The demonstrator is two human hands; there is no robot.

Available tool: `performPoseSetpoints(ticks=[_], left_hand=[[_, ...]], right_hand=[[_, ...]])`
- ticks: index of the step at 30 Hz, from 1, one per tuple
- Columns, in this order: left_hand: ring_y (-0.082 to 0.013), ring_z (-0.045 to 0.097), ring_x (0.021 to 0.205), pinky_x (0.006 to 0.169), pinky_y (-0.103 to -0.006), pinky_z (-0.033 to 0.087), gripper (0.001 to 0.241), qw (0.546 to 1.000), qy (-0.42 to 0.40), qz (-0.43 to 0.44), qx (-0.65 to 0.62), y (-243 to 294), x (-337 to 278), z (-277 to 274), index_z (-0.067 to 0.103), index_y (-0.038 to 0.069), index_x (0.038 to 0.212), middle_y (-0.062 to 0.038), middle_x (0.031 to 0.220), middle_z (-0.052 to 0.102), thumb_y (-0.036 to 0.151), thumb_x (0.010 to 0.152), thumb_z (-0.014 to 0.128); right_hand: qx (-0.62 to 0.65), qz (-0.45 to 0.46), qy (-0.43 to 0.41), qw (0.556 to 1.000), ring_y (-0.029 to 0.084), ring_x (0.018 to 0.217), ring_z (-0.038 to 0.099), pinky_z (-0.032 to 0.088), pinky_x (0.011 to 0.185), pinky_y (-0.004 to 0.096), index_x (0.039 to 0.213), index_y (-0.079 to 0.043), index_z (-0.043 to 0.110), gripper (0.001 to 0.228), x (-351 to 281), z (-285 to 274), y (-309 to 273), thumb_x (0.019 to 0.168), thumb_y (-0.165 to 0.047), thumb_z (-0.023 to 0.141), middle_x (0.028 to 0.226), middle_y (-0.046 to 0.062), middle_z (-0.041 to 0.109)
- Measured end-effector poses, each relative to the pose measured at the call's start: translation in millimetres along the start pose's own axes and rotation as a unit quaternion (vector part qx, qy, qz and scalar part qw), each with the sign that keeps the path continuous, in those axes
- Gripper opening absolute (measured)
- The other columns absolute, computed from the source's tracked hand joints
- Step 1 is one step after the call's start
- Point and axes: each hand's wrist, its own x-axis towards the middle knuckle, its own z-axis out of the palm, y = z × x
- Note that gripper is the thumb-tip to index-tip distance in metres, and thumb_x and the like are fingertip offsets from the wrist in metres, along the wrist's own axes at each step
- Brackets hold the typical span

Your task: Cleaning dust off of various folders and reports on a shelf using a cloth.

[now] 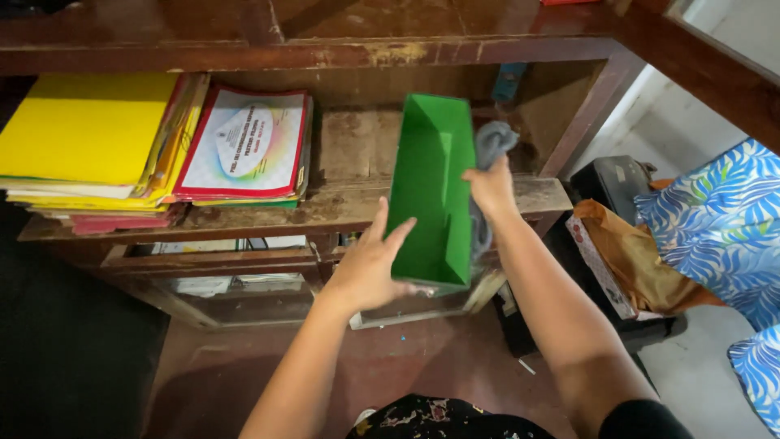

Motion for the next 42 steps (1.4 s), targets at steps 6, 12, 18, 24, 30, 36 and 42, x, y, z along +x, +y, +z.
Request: performPoseSetpoints(ticks=[6, 12, 18, 24, 30, 36, 42], left_hand=[[-0.0505, 0.056, 0.128, 0.107, -0.0579, 0.05, 0.072, 0.988, 0.115, -0.026, -0.098, -42, 38, 34, 0.057, 0.007, 0.135, -0.035, 0.159, 0.026, 0.042, 0.08, 0.086], [-0.0469, 0.061, 0.123, 0.104, -0.0557, 0.052, 0.072, 0.953, 0.28, -0.035, -0.112, -36, 62, 44, 0.053, 0.02, 0.133, -0.021, 0.148, 0.049, 0.045, 0.075, 0.087], [-0.0528, 0.058, 0.125, 0.103, -0.0561, 0.052, 0.064, 0.942, 0.32, 0.001, -0.1, -28, 88, 66, 0.057, 0.012, 0.124, -0.026, 0.151, 0.044, 0.044, 0.078, 0.086], [-0.0568, 0.053, 0.127, 0.106, -0.0579, 0.05, 0.059, 0.96, 0.267, 0.012, -0.084, -35, 78, 68, 0.058, 0.007, 0.125, -0.033, 0.151, 0.04, 0.033, 0.08, 0.086], [-0.0571, 0.049, 0.133, 0.109, -0.0593, 0.047, 0.097, 0.954, 0.273, -0.001, -0.124, -19, 70, 70, 0.025, 0.02, 0.161, -0.034, 0.156, 0.032, 0.012, 0.083, 0.082], [-0.0518, 0.055, 0.127, 0.104, -0.0541, 0.053, 0.059, 0.931, 0.339, -0.015, -0.132, -21, 76, 96, 0.056, 0.014, 0.136, -0.028, 0.159, 0.031, 0.005, 0.081, 0.077], [-0.0535, 0.062, 0.114, 0.097, -0.0507, 0.056, 0.06, 0.935, 0.349, -0.003, -0.061, -27, 76, 112, 0.061, 0.002, 0.127, -0.031, 0.13, 0.053, -0.014, 0.07, 0.069]], right_hand=[[-0.106, -0.011, -0.03, 0.994, 0.045, 0.121, 0.062, 0.049, 0.1, 0.06, 0.13, -0.01, 0.057, 0.059, 9, 2, -45, 0.085, -0.038, 0.083, 0.122, 0.023, 0.068], [-0.085, -0.168, -0.001, 0.982, 0.051, 0.116, 0.059, 0.049, 0.089, 0.062, 0.129, -0.002, 0.057, 0.044, -56, -32, -130, 0.102, -0.034, 0.071, 0.116, 0.029, 0.061], [-0.2, -0.36, -0.015, 0.911, 0.05, 0.108, 0.056, 0.049, 0.088, 0.056, 0.115, 0.0, 0.055, 0.038, -90, -51, -144, 0.09, -0.016, 0.08, 0.109, 0.021, 0.052], [-0.253, -0.312, -0.05, 0.914, 0.046, 0.112, 0.057, 0.051, 0.09, 0.055, 0.119, 0.001, 0.057, 0.053, -115, -72, -127, 0.075, -0.012, 0.084, 0.119, 0.019, 0.054], [-0.181, -0.155, -0.092, 0.967, 0.054, 0.108, 0.063, 0.05, 0.085, 0.062, 0.144, -0.02, 0.035, 0.074, -143, -96, -178, 0.084, -0.011, 0.078, 0.121, 0.022, 0.063], [-0.258, -0.135, -0.276, 0.916, 0.064, 0.122, 0.05, 0.048, 0.098, 0.069, 0.16, -0.012, 0.028, 0.11, -162, -93, -183, 0.067, -0.009, 0.084, 0.142, 0.039, 0.045], [-0.403, -0.183, -0.337, 0.831, 0.059, 0.095, 0.066, 0.059, 0.085, 0.066, 0.16, -0.016, 0.026, 0.099, -158, -69, -127, 0.073, -0.027, 0.073, 0.147, 0.021, 0.043]])
